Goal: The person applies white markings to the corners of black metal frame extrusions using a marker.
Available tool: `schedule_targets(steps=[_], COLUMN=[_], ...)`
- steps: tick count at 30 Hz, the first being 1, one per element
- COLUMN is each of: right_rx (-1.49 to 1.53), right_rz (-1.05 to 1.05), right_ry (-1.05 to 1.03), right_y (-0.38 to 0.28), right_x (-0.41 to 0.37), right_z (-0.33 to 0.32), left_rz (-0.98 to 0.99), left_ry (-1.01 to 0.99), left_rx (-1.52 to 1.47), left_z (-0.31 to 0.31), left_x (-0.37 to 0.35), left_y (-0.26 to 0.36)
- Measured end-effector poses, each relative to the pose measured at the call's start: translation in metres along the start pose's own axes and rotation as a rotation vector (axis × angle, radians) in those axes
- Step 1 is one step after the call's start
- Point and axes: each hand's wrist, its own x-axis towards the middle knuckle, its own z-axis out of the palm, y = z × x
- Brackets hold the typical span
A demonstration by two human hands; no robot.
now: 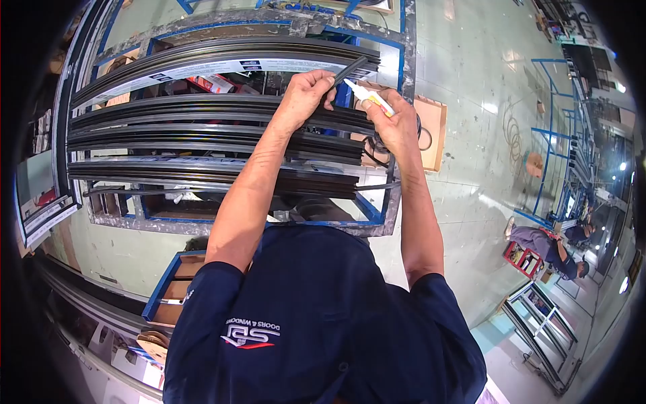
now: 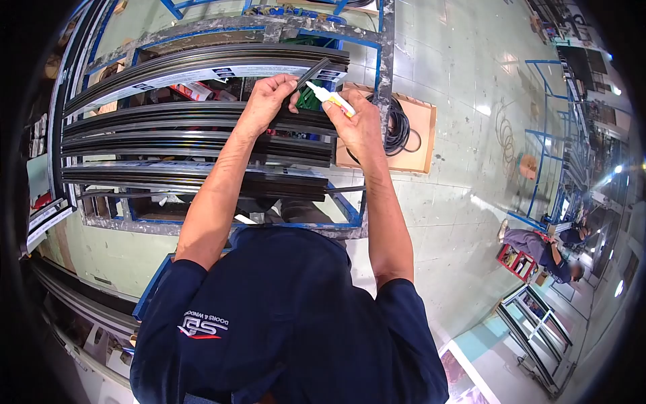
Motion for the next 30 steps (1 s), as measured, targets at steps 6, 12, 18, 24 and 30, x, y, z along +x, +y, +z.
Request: schedule_targets(steps=[6,12,18,24,30], right_rx=[-0.003,0.053,0.033,0.09,0.05], right_rz=[-0.054,-0.075,-0.049,-0.102,-0.101], right_ry=[-0.003,0.022,0.04,0.068,0.08], right_y=[0.004,0.009,0.017,0.025,0.028], right_x=[0.004,0.008,0.018,0.027,0.031], right_z=[0.003,0.006,-0.003,-0.016,-0.02], left_rz=[0.009,-0.005,-0.023,-0.024,-0.025], left_ry=[0.005,0.005,0.009,0.004,-0.008], left_rx=[0.023,0.029,0.029,0.012,0.002], left_z=[0.0,0.0,0.0,0.0,-0.002], left_x=[0.001,0.0,-0.001,0.0,-0.001], left_y=[-0.001,0.001,0.002,0.0,0.001])
